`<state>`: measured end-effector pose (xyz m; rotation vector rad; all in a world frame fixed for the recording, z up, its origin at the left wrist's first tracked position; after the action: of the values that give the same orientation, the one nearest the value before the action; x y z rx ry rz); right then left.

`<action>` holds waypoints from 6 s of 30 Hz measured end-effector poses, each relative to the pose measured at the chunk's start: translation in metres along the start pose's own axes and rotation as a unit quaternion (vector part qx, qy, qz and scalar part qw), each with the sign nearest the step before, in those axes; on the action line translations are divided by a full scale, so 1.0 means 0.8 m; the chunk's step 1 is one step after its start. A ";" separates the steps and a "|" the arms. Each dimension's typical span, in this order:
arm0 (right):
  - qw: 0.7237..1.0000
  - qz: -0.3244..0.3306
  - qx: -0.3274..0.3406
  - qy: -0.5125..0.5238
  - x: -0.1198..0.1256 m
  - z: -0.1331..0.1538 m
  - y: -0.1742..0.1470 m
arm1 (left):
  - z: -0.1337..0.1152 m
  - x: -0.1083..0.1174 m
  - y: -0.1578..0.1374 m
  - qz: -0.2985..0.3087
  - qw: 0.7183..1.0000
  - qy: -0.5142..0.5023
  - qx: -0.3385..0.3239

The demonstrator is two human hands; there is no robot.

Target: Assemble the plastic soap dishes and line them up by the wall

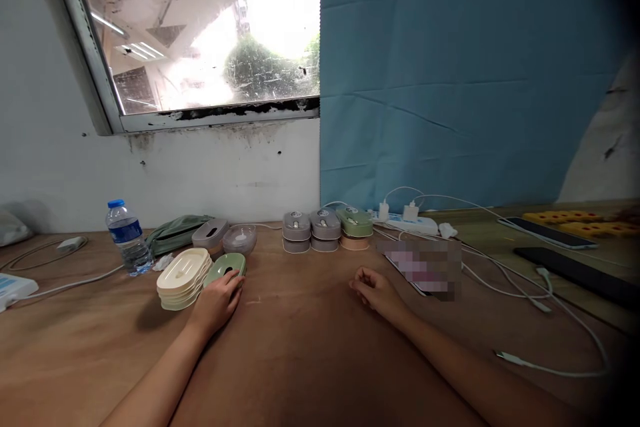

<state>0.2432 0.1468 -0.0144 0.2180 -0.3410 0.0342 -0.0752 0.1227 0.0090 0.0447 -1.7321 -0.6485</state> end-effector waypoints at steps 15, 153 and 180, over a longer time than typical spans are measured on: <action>0.974 0.015 0.102 -0.201 -0.008 0.019 -0.007 | -0.081 -0.001 0.006 -0.036 0.993 0.021 -0.114; 0.949 0.221 0.179 -0.134 -0.040 0.044 -0.037 | 0.071 0.028 0.125 -0.074 0.996 -0.030 0.033; 0.950 0.227 0.172 -0.126 -0.040 0.046 -0.038 | 0.078 0.010 0.129 -0.027 0.999 -0.016 0.040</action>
<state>0.2031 0.1096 0.0026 0.4895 -0.6365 0.5276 -0.1025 0.2310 0.0544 0.1370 -1.7924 -0.6218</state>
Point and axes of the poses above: each hand's wrist, its own y-axis towards the middle knuckle, its own x-axis out of the back of the hand, z = x × y, the point moved 9 cm from there along y, towards the middle knuckle, and after that the axes turned 5 degrees about -y, right-handed, at the moved point
